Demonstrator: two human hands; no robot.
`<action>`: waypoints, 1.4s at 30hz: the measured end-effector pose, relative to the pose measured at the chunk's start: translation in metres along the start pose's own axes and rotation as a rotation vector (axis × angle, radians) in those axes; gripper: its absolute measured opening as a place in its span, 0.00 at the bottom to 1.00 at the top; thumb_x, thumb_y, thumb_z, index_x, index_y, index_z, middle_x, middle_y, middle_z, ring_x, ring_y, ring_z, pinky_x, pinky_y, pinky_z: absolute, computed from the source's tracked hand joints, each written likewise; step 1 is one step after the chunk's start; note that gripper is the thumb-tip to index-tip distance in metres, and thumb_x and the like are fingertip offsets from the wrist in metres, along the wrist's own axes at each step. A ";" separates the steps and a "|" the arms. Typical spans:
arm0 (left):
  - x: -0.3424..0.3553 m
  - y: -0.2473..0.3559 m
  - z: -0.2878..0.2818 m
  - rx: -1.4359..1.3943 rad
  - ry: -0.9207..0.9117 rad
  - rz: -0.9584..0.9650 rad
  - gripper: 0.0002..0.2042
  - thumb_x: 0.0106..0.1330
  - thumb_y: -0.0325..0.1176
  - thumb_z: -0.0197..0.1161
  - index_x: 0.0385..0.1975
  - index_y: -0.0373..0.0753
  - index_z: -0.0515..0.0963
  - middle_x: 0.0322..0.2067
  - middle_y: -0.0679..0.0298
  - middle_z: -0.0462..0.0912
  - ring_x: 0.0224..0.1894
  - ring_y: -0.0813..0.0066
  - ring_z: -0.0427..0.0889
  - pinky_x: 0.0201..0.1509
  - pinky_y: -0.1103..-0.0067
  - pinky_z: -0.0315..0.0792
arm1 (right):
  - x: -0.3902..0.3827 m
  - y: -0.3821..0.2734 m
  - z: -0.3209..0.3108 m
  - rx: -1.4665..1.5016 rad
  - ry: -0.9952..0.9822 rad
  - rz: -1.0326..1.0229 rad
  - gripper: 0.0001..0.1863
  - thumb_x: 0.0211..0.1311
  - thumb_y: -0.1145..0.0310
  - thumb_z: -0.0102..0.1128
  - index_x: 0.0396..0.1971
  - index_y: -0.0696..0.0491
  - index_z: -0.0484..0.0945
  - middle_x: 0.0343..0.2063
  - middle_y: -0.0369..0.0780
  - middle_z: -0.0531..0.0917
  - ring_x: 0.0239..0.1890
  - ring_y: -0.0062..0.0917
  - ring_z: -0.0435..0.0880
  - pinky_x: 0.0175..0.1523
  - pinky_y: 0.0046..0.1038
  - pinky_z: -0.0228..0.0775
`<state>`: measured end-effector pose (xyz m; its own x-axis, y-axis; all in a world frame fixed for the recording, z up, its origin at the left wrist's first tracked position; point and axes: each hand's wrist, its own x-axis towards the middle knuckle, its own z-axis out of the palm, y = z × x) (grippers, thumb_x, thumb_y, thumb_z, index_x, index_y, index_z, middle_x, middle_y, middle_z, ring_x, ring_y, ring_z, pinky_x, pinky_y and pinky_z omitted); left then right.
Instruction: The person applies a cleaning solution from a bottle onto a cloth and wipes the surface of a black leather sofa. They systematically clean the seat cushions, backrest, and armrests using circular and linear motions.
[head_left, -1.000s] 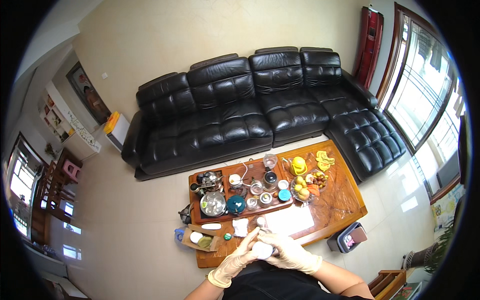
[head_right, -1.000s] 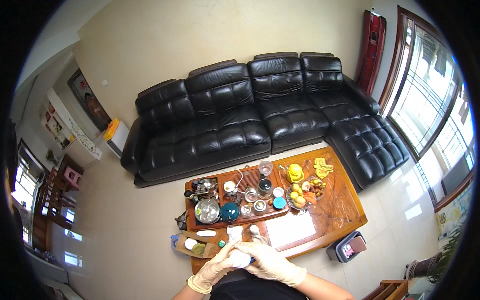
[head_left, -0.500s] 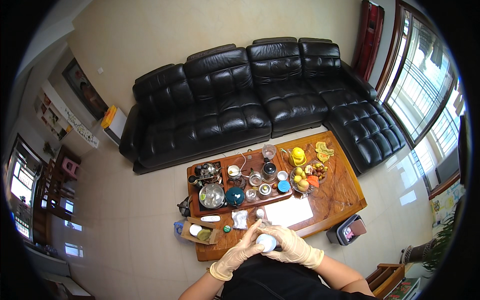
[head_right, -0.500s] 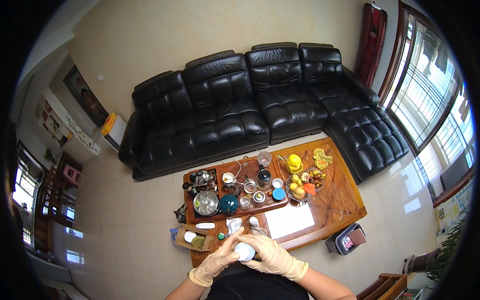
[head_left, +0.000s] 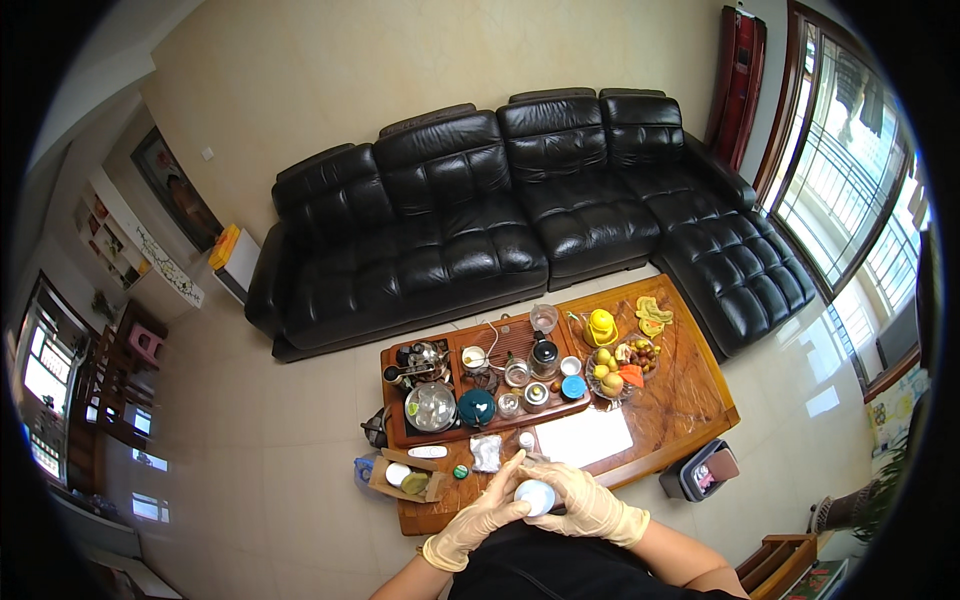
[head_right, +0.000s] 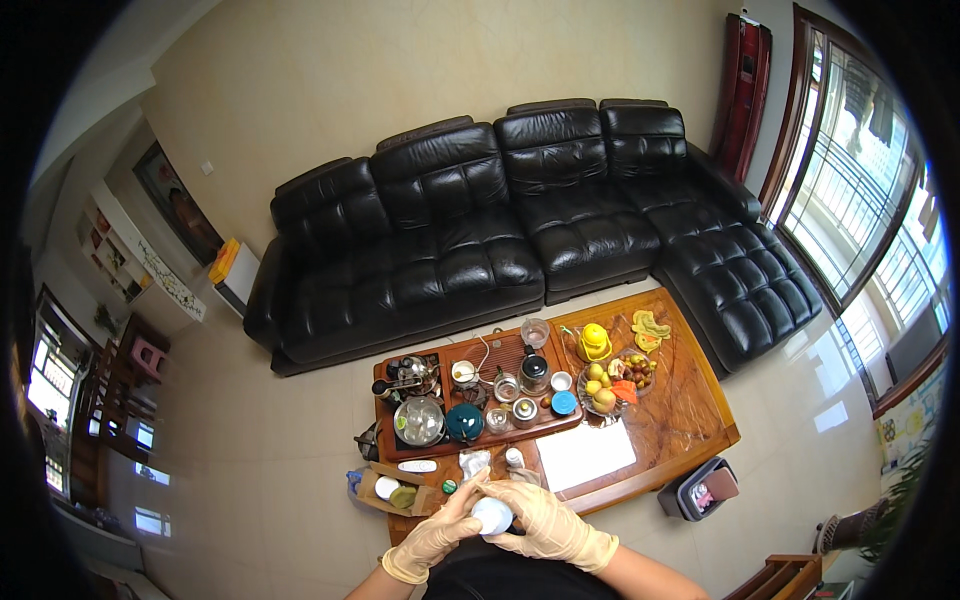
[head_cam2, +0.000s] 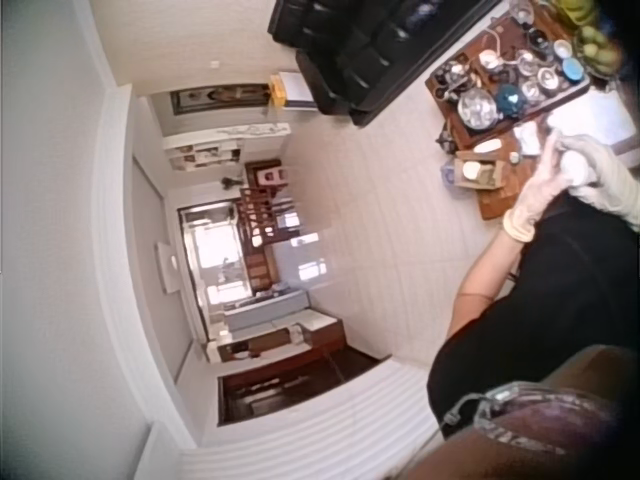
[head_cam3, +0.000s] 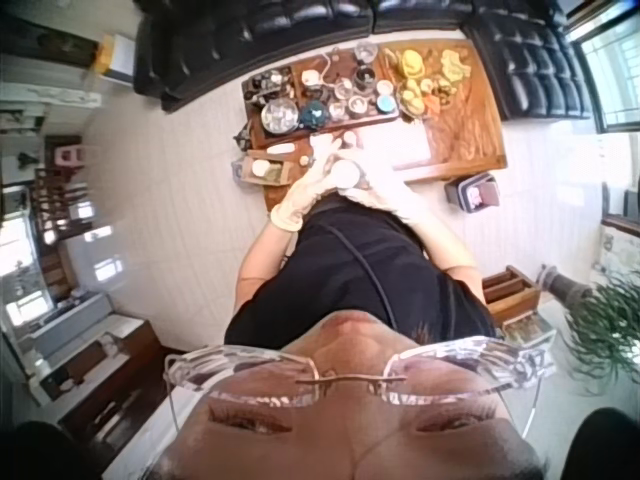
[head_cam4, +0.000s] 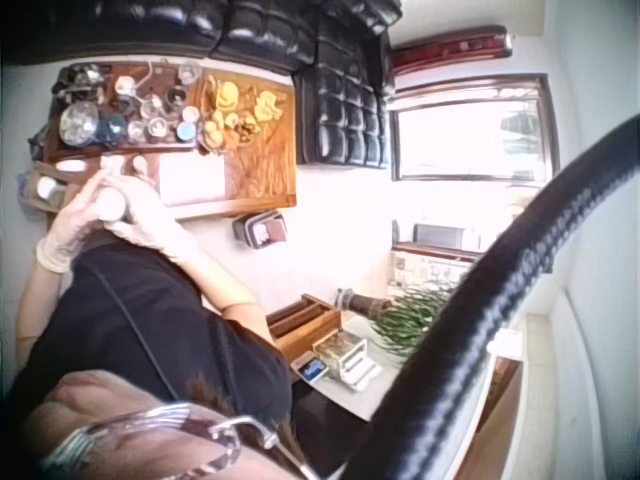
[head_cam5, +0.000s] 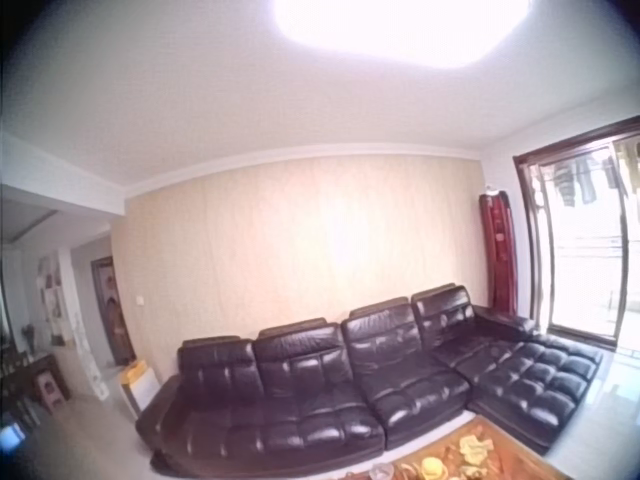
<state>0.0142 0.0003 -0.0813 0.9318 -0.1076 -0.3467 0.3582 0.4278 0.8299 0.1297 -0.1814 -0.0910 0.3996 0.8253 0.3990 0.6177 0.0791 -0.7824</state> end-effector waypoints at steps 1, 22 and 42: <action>0.001 0.000 0.000 0.002 -0.009 0.007 0.60 0.61 0.58 0.73 0.81 0.37 0.38 0.77 0.45 0.48 0.81 0.55 0.49 0.81 0.63 0.47 | -0.002 0.000 0.001 0.000 0.008 0.014 0.40 0.52 0.69 0.79 0.65 0.57 0.70 0.56 0.50 0.81 0.58 0.46 0.82 0.64 0.41 0.74; 0.000 0.001 0.004 -0.015 -0.034 0.004 0.59 0.62 0.55 0.73 0.81 0.39 0.37 0.77 0.44 0.50 0.81 0.55 0.48 0.81 0.62 0.44 | -0.005 0.005 -0.002 -0.012 -0.038 -0.012 0.38 0.52 0.65 0.80 0.62 0.59 0.71 0.56 0.50 0.81 0.58 0.46 0.82 0.65 0.43 0.72; -0.008 0.006 0.007 -0.023 -0.005 -0.004 0.60 0.60 0.55 0.75 0.81 0.37 0.38 0.76 0.44 0.50 0.80 0.54 0.51 0.80 0.64 0.47 | -0.001 -0.002 0.000 -0.002 -0.041 -0.027 0.36 0.54 0.65 0.79 0.61 0.57 0.72 0.54 0.50 0.82 0.58 0.46 0.82 0.63 0.43 0.74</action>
<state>0.0093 -0.0027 -0.0701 0.9308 -0.1141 -0.3474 0.3603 0.4478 0.8183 0.1280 -0.1830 -0.0898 0.3546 0.8449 0.4005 0.6293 0.1012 -0.7706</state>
